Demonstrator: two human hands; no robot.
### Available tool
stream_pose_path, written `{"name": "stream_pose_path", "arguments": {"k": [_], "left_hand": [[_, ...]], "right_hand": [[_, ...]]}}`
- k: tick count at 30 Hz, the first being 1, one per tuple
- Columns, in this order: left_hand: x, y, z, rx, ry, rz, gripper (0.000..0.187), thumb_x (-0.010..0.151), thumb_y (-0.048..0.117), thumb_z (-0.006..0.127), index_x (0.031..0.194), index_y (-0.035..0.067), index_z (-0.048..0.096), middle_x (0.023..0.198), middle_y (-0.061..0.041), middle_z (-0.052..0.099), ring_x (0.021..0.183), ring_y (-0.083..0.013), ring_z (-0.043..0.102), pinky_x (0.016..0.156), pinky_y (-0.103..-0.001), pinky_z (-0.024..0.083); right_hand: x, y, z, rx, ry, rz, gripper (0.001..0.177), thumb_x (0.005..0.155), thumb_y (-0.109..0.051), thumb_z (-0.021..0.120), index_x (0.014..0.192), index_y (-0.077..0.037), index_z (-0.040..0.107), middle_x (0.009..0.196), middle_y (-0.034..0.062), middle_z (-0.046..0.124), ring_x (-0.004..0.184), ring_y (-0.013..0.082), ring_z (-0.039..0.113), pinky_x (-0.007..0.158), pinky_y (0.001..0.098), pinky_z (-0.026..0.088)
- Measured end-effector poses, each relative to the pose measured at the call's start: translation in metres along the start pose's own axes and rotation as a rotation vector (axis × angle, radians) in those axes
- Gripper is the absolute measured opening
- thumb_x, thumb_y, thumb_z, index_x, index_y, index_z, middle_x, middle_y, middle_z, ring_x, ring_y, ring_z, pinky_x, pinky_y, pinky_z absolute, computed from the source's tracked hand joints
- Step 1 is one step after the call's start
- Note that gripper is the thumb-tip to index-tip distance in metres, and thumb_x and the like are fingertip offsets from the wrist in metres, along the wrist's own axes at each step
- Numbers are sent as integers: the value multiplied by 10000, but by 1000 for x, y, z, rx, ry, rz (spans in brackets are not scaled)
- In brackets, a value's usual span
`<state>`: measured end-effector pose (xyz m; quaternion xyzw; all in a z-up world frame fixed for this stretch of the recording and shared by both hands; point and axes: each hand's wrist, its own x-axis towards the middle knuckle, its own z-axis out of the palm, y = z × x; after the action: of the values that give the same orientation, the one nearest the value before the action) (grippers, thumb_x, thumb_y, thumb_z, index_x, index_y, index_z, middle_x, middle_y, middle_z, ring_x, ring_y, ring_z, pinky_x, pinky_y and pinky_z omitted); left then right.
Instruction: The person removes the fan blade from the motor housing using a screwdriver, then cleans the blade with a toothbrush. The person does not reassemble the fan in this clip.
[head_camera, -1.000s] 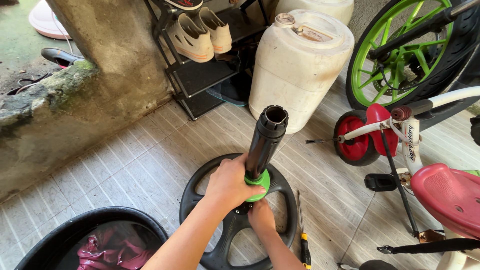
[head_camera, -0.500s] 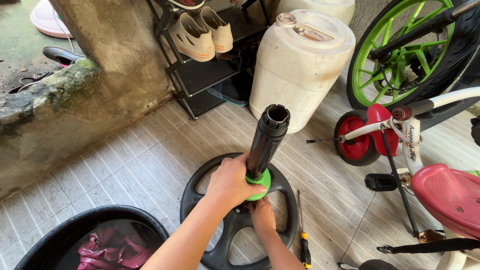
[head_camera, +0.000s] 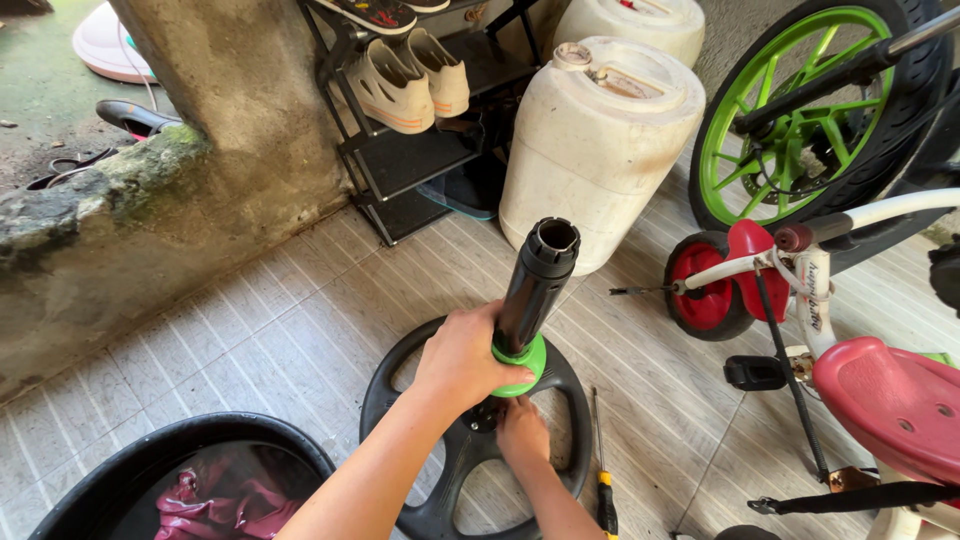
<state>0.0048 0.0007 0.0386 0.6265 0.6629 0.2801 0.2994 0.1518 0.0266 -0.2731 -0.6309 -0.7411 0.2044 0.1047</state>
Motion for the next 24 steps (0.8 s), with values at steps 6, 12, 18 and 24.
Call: {"name": "stream_pose_path", "arguments": {"k": [6, 12, 18, 24], "left_hand": [[-1, 2, -1, 11, -8, -3, 678, 586, 296, 920, 1210, 236, 662, 1050, -79, 755, 1051, -330, 693, 876, -461, 553], [-2, 1, -1, 16, -14, -4, 689, 589, 290, 922, 1224, 261, 656, 1054, -74, 757, 1054, -327, 696, 883, -459, 553], [3, -14, 9, -6, 93, 170, 720, 534, 272, 941, 1175, 144, 639, 1257, -63, 695, 1245, -325, 600, 986, -450, 504], [10, -27, 20, 83, 137, 274, 763, 519, 292, 976, 1185, 138, 637, 1276, -97, 678, 1357, -414, 477, 1069, -524, 390]], "right_hand": [[3, -2, 0, -21, -69, 57, 398, 847, -268, 758, 1201, -163, 608, 1213, 43, 606, 1188, 281, 598, 986, 470, 489], [8, 2, 0, 30, -22, 42, 287, 828, -196, 747, 1107, -184, 683, 1205, 49, 637, 1150, 288, 635, 966, 463, 517], [5, 4, 3, -68, -63, 101, 279, 892, -328, 710, 1140, -205, 676, 1165, 37, 645, 1160, 263, 633, 971, 469, 505], [7, 3, 0, -34, -39, 45, 286, 896, -300, 687, 1174, -233, 672, 1156, 62, 655, 1132, 296, 650, 960, 476, 512]]}}
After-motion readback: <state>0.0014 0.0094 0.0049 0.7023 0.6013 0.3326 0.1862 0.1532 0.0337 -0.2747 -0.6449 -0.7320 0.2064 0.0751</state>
